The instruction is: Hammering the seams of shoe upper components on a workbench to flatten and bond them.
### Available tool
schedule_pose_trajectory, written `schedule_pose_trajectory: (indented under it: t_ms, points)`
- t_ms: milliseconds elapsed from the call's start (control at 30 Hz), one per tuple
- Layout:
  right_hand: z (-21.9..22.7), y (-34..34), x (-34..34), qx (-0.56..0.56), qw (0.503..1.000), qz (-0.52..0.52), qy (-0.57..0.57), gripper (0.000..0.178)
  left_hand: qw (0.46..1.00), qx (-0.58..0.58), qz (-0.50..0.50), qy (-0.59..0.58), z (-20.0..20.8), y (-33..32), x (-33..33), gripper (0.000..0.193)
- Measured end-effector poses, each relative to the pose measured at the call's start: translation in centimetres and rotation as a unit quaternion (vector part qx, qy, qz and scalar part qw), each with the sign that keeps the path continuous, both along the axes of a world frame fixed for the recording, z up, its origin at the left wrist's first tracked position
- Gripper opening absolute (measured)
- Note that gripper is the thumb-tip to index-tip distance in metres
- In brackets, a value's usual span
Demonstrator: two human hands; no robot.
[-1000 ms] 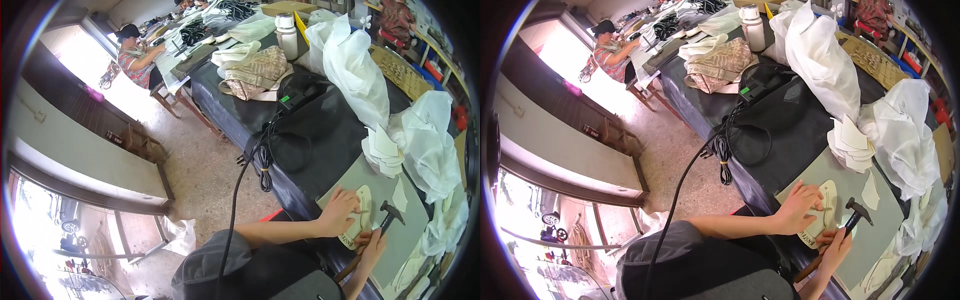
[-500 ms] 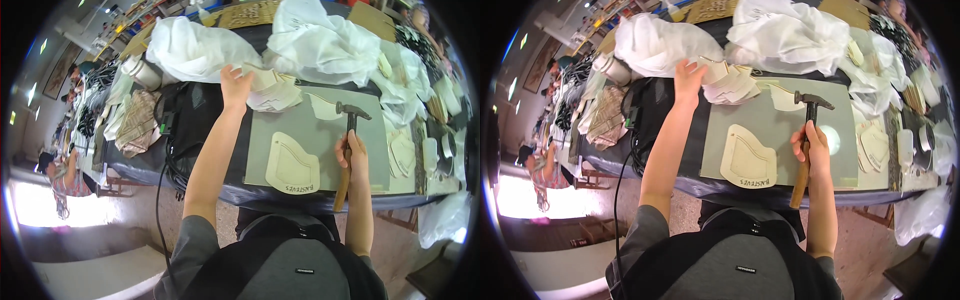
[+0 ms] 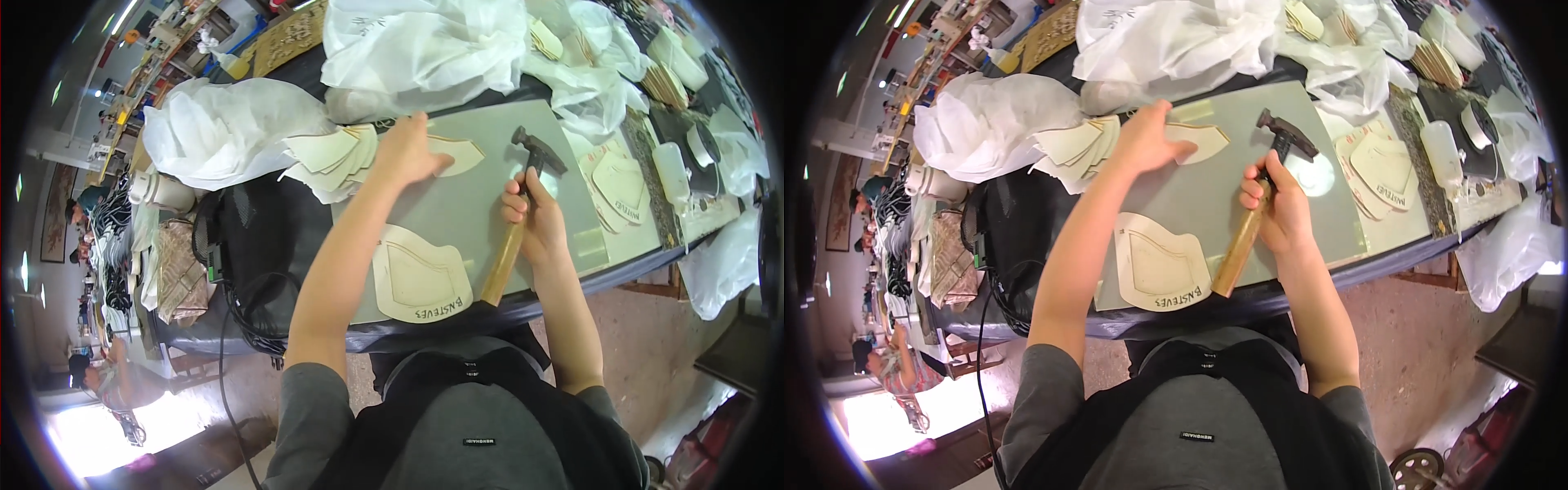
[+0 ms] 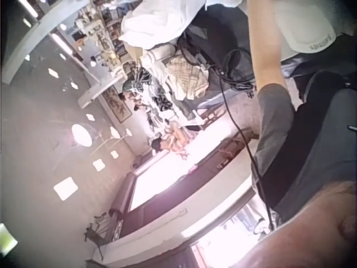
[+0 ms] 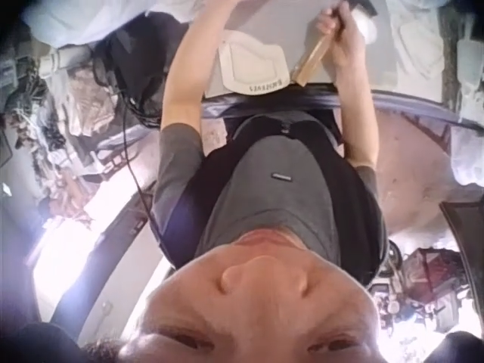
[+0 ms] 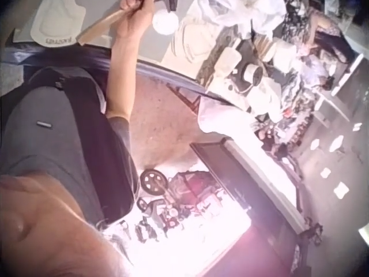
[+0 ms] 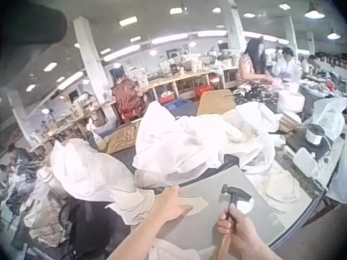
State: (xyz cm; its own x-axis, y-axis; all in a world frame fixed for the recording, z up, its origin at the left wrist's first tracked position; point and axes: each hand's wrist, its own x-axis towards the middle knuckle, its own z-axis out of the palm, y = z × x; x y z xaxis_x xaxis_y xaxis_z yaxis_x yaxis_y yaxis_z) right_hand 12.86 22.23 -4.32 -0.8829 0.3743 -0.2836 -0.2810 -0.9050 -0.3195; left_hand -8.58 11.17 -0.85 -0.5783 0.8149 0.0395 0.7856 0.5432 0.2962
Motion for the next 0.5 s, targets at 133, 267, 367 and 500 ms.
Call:
schedule_pose_trajectory:
  t_ms: [133,267,367,500]
  points:
    - [0.1,0.3,0.1,-0.013,1.0,-0.004,0.005,0.026,0.987,-0.061,0.051,-0.138,1.7,1.6,-0.9,0.053]
    - [0.0,0.1,0.0,-0.014,1.0,0.012,0.014,0.025,0.992,-0.038,0.008,-0.117,0.9,1.2,-1.9,0.036]
    - [0.0,-0.3,0.0,-0.015,1.0,0.02,0.016,0.025,0.996,0.061,-0.042,-0.042,0.1,0.6,-1.3,0.026]
    - [-0.7,0.2,0.2,0.001,1.0,0.015,-0.013,0.025,0.926,0.337,-0.027,-0.17,2.5,-0.8,3.1,0.021]
